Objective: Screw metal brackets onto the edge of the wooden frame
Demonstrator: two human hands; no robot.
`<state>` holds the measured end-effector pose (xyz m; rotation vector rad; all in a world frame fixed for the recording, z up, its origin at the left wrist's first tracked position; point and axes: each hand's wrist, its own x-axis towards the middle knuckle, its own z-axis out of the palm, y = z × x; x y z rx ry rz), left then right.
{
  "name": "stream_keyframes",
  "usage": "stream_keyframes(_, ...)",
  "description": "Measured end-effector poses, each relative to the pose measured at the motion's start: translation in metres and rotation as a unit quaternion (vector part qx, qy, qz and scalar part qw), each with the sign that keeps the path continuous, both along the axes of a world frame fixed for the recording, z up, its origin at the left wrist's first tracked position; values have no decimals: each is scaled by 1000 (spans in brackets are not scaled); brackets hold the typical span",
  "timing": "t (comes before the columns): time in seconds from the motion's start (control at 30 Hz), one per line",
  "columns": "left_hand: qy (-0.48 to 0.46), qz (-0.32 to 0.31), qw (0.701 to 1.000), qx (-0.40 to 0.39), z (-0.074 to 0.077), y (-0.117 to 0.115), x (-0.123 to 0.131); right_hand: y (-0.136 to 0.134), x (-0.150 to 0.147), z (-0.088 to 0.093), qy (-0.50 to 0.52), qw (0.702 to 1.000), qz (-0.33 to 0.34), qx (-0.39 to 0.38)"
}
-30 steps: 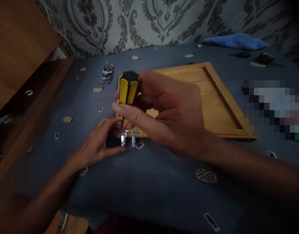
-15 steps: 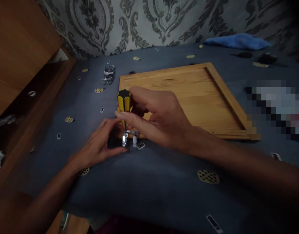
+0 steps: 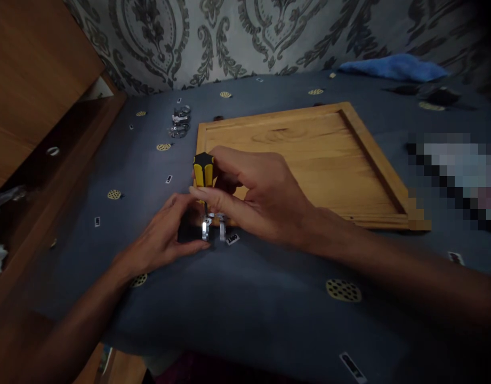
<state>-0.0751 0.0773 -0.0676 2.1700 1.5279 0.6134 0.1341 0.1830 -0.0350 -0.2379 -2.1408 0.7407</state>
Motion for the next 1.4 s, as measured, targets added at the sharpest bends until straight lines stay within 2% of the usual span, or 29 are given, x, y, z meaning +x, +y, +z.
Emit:
stream_keyframes(0.47,-9,6,1000,-6,1,0,1,2,4,4,-52,997,-11,50)
stream_keyframes(0.73,-19,12,1000,12,0,0,3,3,8,13,-110,992,32,45)
stream_keyframes(1.1,-22,9,1000,12,-1,0,2,5,9,20,-113,991,75,-18)
stream_keyframes(1.27,-12,1,1000,-7,2,0,2,1,12,25,-10,989,36,-144)
stream_keyframes(1.4,-16,-4,1000,3,1,0,1,0,14,28,-3,989,13,-148)
